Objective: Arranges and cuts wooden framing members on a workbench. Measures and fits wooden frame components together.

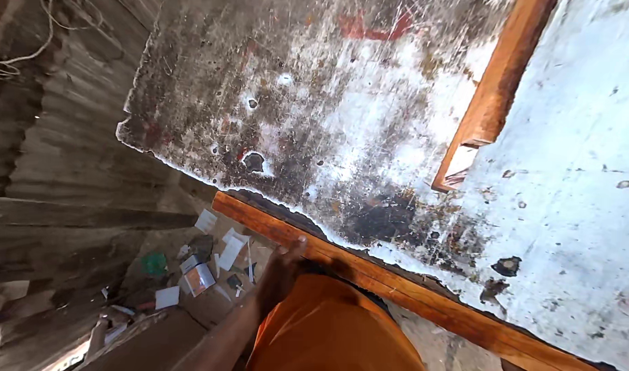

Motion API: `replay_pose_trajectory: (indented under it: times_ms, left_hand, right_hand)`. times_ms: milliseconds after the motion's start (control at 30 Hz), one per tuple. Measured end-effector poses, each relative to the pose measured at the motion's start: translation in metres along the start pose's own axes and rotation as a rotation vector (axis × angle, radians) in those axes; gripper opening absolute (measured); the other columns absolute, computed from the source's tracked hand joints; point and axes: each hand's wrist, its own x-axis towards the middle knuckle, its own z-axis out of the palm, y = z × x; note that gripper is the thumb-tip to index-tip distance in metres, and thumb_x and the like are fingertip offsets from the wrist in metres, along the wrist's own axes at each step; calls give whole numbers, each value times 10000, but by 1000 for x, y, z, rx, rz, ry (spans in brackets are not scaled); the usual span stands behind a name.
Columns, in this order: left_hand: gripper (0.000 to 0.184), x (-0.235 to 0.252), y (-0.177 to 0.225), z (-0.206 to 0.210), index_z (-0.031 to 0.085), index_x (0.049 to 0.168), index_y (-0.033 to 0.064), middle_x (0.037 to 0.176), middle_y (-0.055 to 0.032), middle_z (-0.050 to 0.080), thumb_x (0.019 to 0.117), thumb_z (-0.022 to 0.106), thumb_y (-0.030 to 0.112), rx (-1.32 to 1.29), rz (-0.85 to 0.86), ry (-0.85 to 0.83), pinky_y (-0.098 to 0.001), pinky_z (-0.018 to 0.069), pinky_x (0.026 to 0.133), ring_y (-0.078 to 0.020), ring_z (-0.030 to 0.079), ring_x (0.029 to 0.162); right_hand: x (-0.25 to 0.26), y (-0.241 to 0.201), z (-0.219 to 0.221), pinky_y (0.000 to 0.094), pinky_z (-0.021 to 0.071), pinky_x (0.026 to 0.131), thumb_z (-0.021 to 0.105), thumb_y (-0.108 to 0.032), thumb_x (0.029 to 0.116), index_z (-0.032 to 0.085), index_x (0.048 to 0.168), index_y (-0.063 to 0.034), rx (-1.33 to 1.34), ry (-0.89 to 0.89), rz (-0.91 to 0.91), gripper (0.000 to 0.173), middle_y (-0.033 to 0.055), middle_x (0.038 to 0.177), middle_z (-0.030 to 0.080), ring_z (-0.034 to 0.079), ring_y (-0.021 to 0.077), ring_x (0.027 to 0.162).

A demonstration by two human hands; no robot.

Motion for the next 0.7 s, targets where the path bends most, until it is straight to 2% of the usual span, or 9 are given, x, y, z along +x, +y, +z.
replay_pose_trajectory:
  times_ms: [67, 100, 133, 200, 233, 333, 433, 567, 700]
  left_hand:
    - [328, -4, 6, 6, 605, 1240, 29, 970, -97, 723, 1084, 505, 299, 31, -52, 39, -347, 605, 815, -171, 712, 852]
    - [283, -6, 10, 8, 618, 1190, 37, 886, -64, 694, 1076, 521, 277, 33, -63, 75, -314, 583, 761, -137, 669, 769]
    - [270, -7, 13, 13, 600, 1201, 24, 901, -65, 691, 1072, 534, 251, 46, -79, 134, -307, 578, 749, -132, 664, 766]
    - [271, -8, 11, 22, 556, 1276, 12, 1046, -98, 715, 1072, 520, 186, -23, -53, 137, -331, 615, 815, -166, 716, 894]
    - [276, -9, 7, 24, 539, 1298, 27, 1086, -90, 713, 1088, 477, 196, -43, -45, 100, -336, 622, 848, -167, 724, 943]
    - [249, -5, -1, 23, 567, 1247, 82, 1036, -39, 738, 1099, 454, 248, -24, -42, 75, -297, 641, 797, -138, 746, 884]
    - [264, -3, 1, 21, 553, 1248, 95, 1038, -50, 735, 1106, 430, 280, 3, -68, 72, -305, 645, 793, -154, 753, 877]
    - [261, -3, -3, 19, 566, 1231, 92, 1038, -41, 735, 1104, 437, 279, 8, -44, 65, -297, 641, 804, -143, 750, 874]
    - [242, -4, -1, 19, 571, 1219, 92, 1038, -47, 738, 1101, 442, 260, 4, -63, 62, -290, 644, 788, -146, 754, 868]
  right_hand:
    - [13, -3, -13, 342, 630, 875, 235, -260, 1143, 478, 1231, -105, -31, 17, -6, 302, 17, 1023, 719, 736, 133, 963]
    - [17, -1, -16, 330, 638, 840, 237, -270, 1143, 500, 1214, -117, -64, 30, -20, 312, -2, 993, 730, 740, 114, 929]
    - [19, 3, -17, 313, 640, 805, 246, -261, 1140, 513, 1188, -127, -95, 57, -40, 303, -23, 961, 724, 733, 94, 891]
    - [27, 5, -20, 303, 614, 736, 298, -260, 1129, 512, 1150, -135, -151, 157, -86, 249, -32, 911, 670, 688, 81, 814]
    - [28, 4, -26, 319, 605, 749, 323, -280, 1127, 503, 1177, -131, -166, 182, -100, 239, -15, 938, 650, 676, 94, 832]
    - [32, 1, -43, 402, 595, 874, 418, -322, 1109, 488, 1327, -97, -139, 162, -128, 321, 60, 1118, 656, 683, 173, 983]
    - [33, 3, -44, 432, 597, 914, 432, -320, 1110, 452, 1387, -87, -54, 162, -112, 362, 103, 1213, 647, 690, 223, 1057]
    - [35, 1, -40, 441, 612, 877, 465, -302, 1103, 475, 1369, -86, 0, 208, -92, 342, 124, 1191, 665, 709, 246, 1025]
    - [32, 2, -45, 443, 607, 901, 472, -293, 1102, 484, 1360, -76, 4, 168, -101, 338, 133, 1197, 669, 709, 249, 1042]
